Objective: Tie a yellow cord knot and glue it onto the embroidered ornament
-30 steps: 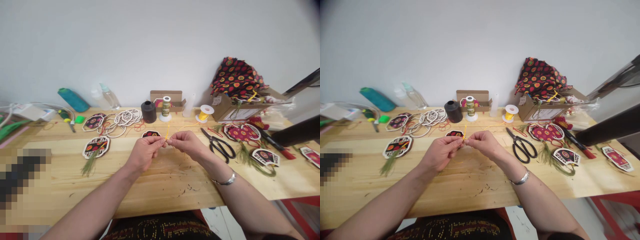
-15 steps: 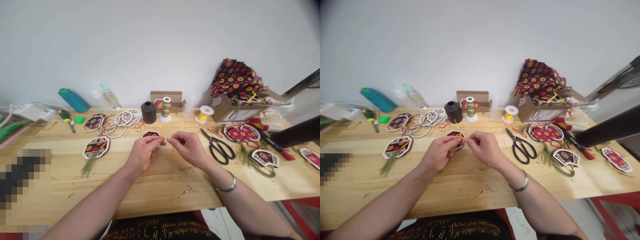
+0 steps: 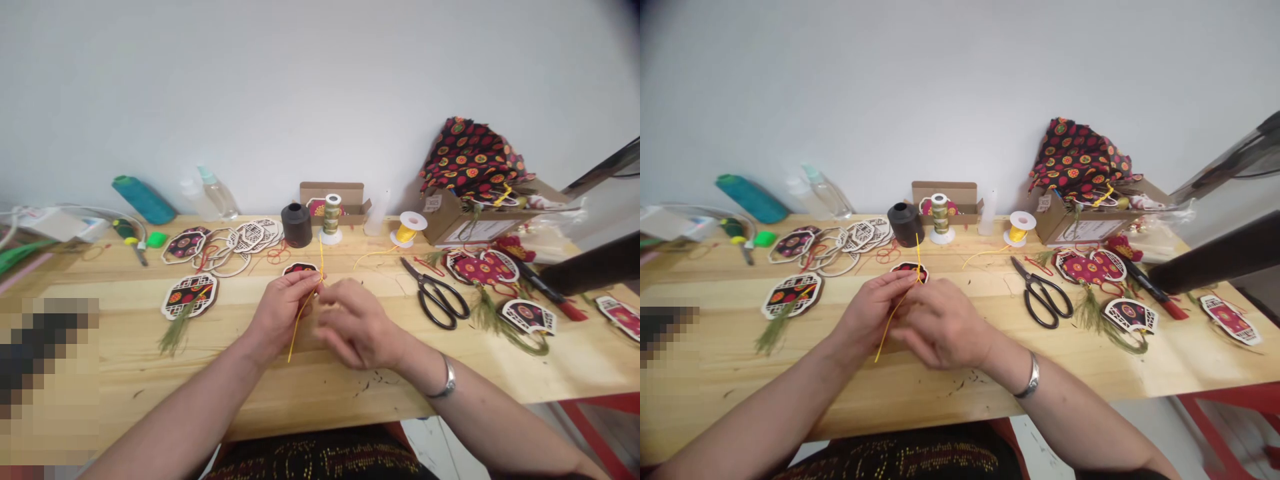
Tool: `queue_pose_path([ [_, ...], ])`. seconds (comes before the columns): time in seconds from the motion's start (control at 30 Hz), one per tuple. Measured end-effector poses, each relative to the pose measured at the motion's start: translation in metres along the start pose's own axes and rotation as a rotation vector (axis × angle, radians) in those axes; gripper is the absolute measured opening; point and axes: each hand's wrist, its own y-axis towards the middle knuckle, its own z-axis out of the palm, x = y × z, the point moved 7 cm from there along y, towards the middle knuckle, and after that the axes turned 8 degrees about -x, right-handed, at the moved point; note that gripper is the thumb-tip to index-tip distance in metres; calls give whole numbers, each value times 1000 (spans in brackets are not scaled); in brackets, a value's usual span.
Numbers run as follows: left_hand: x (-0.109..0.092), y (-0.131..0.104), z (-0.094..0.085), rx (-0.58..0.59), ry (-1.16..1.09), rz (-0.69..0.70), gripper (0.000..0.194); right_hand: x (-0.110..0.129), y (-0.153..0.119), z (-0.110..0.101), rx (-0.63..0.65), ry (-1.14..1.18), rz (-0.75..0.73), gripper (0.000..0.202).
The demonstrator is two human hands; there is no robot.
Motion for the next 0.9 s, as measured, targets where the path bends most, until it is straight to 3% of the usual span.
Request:
queue_pose_path([
  [0.1,-2,-2,1,-26,50,42,16,-45,-9,-13,-273,122,523,10],
  [0.2,-5,-3,4,-29,97,84,16,-72,-26,11,-213,532,925,22],
  [0.27,-6,-4,6,-19,118,102,16,-73,-31,28,-126,809,1064,31],
  [0.33,-7,-5,8,-14,138,117,15,-71,-32,34,-108,907,1129,33],
  [0.5,-6,-6,9,14,227,157,15,-77,-36,25,-182,753,1222,29],
  [0.9,0,-5,9,73,350,135,18,-82,-29,9,-152,506,1158,22],
])
